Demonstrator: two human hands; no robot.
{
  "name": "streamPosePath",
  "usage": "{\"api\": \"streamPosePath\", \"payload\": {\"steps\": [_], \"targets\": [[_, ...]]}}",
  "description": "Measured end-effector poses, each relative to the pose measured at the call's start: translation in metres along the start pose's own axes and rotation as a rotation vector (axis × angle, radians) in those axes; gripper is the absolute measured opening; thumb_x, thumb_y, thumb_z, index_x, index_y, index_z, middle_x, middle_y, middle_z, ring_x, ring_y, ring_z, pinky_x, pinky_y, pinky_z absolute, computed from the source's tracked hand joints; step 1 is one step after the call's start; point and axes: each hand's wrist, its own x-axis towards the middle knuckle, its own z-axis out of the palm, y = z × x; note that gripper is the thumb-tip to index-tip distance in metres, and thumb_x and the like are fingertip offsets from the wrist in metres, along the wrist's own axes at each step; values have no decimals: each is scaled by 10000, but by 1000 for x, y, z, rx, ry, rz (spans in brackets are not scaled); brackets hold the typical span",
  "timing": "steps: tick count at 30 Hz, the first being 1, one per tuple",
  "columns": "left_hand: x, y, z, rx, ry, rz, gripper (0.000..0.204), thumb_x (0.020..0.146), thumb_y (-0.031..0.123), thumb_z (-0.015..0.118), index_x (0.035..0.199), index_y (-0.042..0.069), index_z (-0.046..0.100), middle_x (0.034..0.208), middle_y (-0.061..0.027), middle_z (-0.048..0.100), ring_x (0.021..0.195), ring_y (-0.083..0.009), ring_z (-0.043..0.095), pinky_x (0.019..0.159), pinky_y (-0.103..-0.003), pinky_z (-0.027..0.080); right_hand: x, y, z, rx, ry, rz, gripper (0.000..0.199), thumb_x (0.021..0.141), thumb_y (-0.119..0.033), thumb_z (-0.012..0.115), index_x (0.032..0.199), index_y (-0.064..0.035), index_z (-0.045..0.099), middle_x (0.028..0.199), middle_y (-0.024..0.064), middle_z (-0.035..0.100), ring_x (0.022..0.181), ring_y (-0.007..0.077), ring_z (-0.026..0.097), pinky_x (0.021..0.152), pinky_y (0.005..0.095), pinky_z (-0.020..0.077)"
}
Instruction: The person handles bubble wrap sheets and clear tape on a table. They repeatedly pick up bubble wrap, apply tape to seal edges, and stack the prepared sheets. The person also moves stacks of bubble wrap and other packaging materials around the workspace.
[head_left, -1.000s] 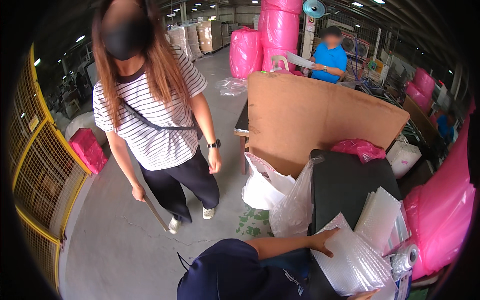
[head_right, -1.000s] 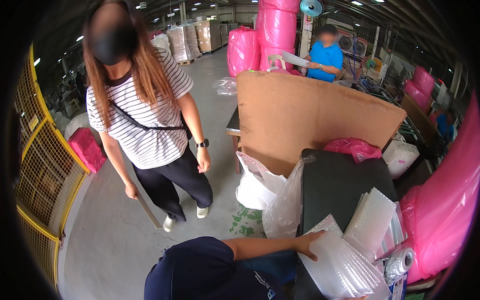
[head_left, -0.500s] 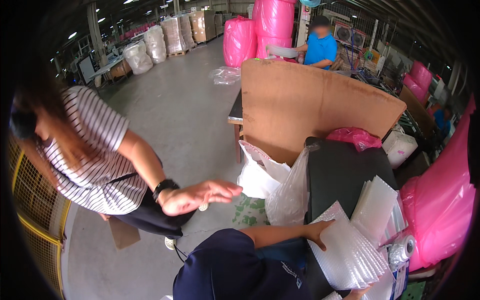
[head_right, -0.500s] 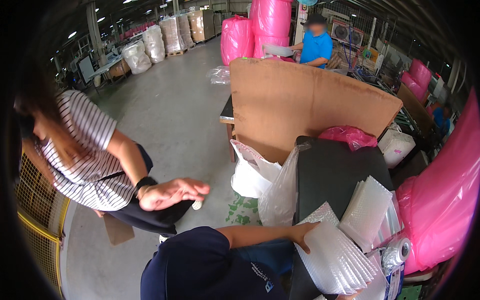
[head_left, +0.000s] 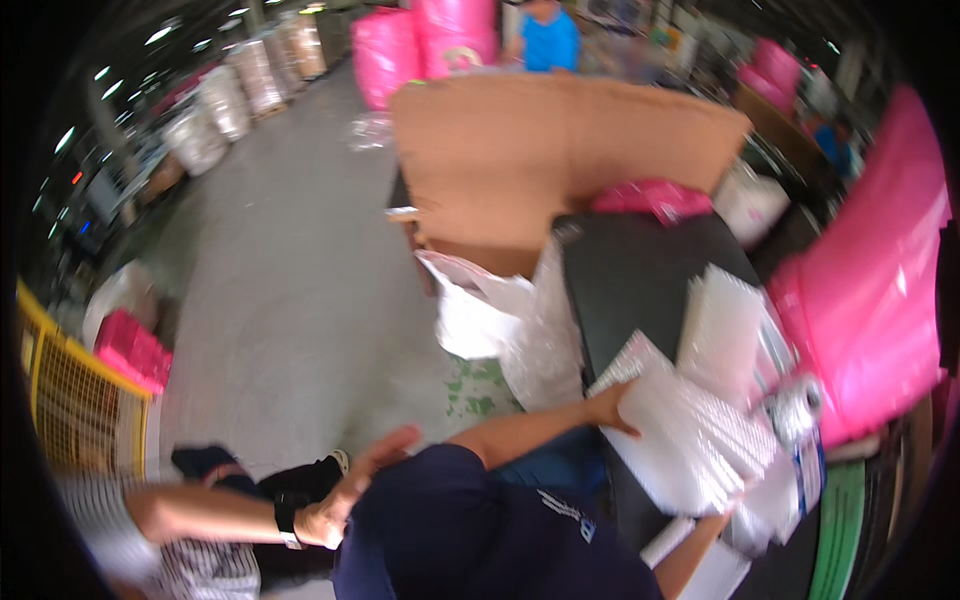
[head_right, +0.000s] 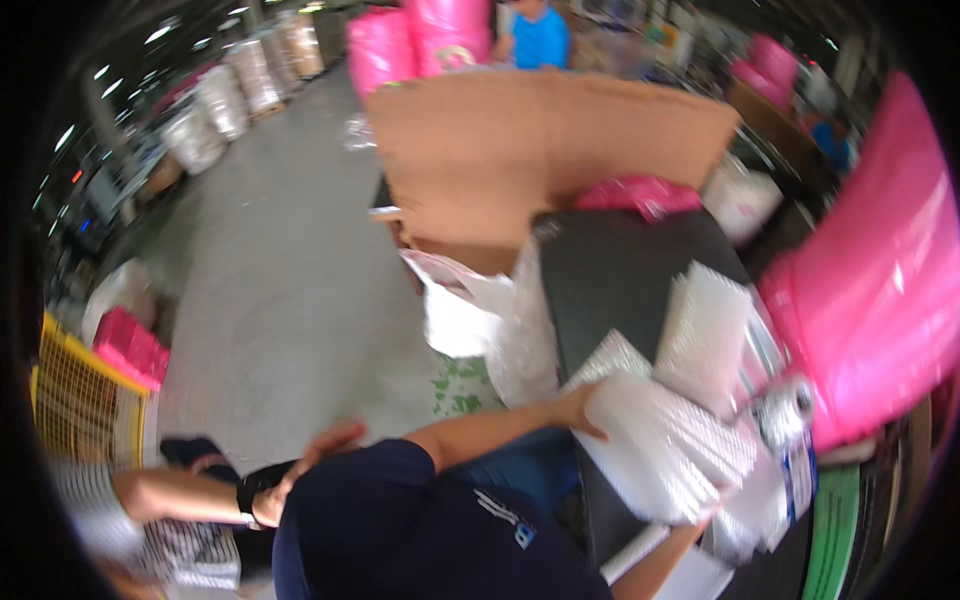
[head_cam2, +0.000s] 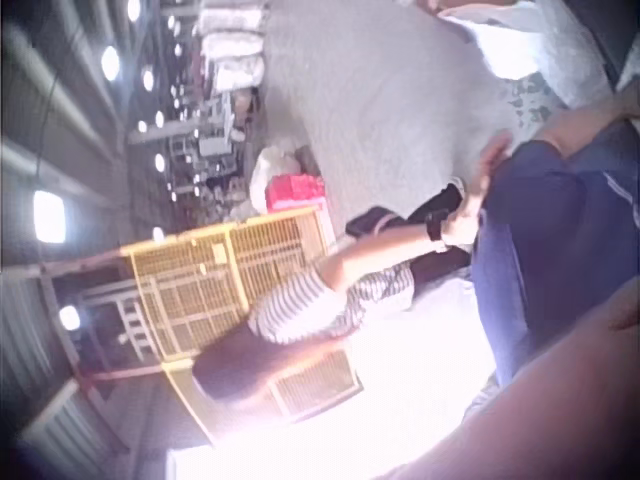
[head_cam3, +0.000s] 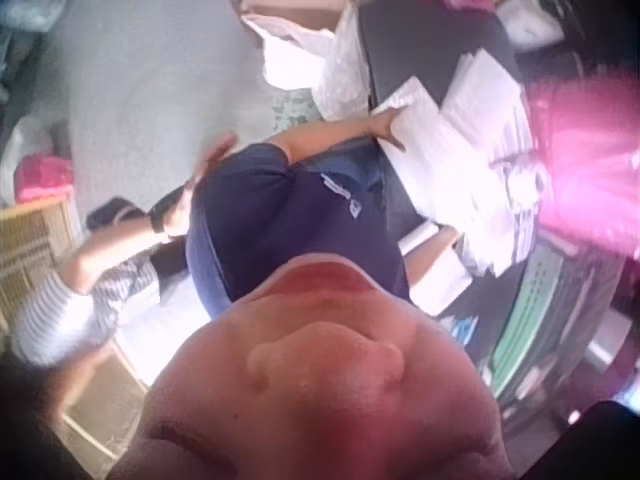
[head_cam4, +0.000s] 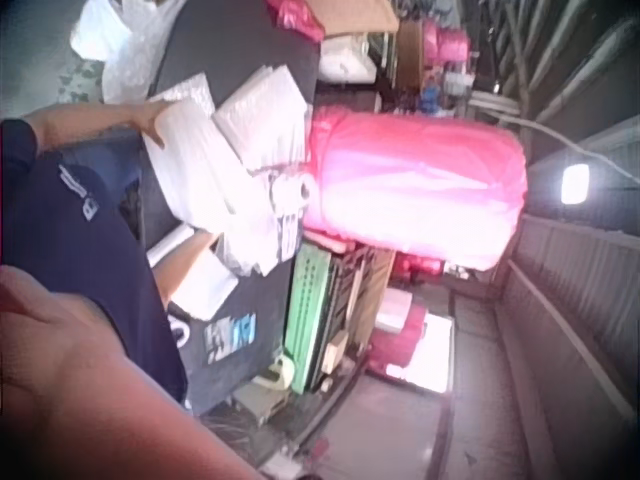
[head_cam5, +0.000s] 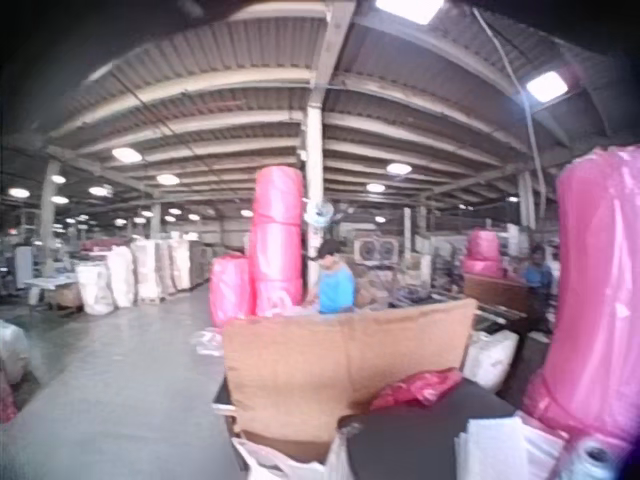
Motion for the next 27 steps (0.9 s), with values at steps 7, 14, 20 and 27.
{"api": "streamPosePath", "payload": {"steps": [7,14,20,27], "targets": [[0,33,-21,65,217,-183,765,548,303,835,1154,2,479,1039,-137,609,953,-246,585,877,-358,437,-19,-61,-3,509,-55,210,635,898,-515,339,1377,-106,264,1358,121,351,1267,280,296,1057,426,190],[70,3,-88,-761,947,62,738,705,158,745,1285,39,305,1246,-88,431,1101,-217,460,914,-349,399,-71,-70,-54,250,125,31,551,917,-488,325,1341,-137,347,1292,103,432,1169,231,410,988,356,268],[156,-23,-126,-1150,1451,172,673,743,163,710,1285,78,319,1277,-79,415,1137,-252,445,940,-391,409,-120,-71,-28,193,253,4,484,944,-379,340,1327,-84,351,1186,132,499,999,212,535,871,302,420],[178,-64,-114,-1199,1988,-254,669,734,173,702,1284,100,329,1267,-121,454,1045,-289,527,909,-404,454,-157,-66,1,67,300,76,473,943,-340,371,1310,-41,365,1101,155,554,910,190,582,817,278,458]]}}
